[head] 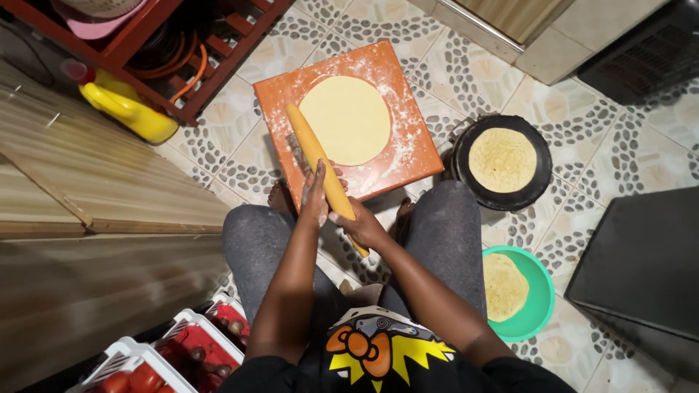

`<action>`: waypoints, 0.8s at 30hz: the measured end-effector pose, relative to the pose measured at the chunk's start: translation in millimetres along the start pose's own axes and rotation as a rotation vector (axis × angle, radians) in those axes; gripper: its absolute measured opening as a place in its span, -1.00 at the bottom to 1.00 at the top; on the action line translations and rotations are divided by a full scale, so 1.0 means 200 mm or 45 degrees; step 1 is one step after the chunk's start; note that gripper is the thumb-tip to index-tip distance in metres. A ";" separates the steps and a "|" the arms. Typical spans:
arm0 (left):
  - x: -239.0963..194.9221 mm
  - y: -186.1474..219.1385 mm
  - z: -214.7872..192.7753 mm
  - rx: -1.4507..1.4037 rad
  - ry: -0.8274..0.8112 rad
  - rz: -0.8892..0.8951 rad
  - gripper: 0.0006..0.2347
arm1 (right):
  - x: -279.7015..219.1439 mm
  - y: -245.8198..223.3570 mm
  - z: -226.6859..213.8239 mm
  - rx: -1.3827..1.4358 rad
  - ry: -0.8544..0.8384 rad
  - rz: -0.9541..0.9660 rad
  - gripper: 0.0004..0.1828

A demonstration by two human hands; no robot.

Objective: Rolling out dough with a rolling pin and placing it in a pan

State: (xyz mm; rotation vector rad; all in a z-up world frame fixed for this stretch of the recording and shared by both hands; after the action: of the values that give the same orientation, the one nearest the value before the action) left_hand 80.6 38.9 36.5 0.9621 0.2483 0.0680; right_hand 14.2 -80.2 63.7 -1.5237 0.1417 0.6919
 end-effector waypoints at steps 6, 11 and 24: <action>0.15 0.13 -0.11 0.085 0.040 0.310 -0.56 | 0.17 -0.04 -0.17 0.047 0.180 -0.152 -0.54; 0.14 0.70 0.04 1.309 0.006 0.789 -0.54 | 0.24 -0.49 -0.46 -0.660 0.573 -0.248 -0.32; -0.07 0.12 0.11 2.337 -0.416 0.826 -0.60 | 0.50 -0.50 -0.81 -1.432 0.109 -0.628 -0.38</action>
State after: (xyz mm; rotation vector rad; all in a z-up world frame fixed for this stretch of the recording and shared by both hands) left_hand 73.1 33.2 71.4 2.8210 -0.4548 0.2978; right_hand 197.2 -190.1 87.1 -2.5239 -0.6506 0.2761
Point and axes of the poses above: each hand's wrist, its own x-axis towards the middle knuckle, its own z-axis out of the palm, y = z × x, the point moved 8 cm from there along x, towards the middle knuckle, and after that the axes turned 10 degrees about z, right-handed, at the moved point
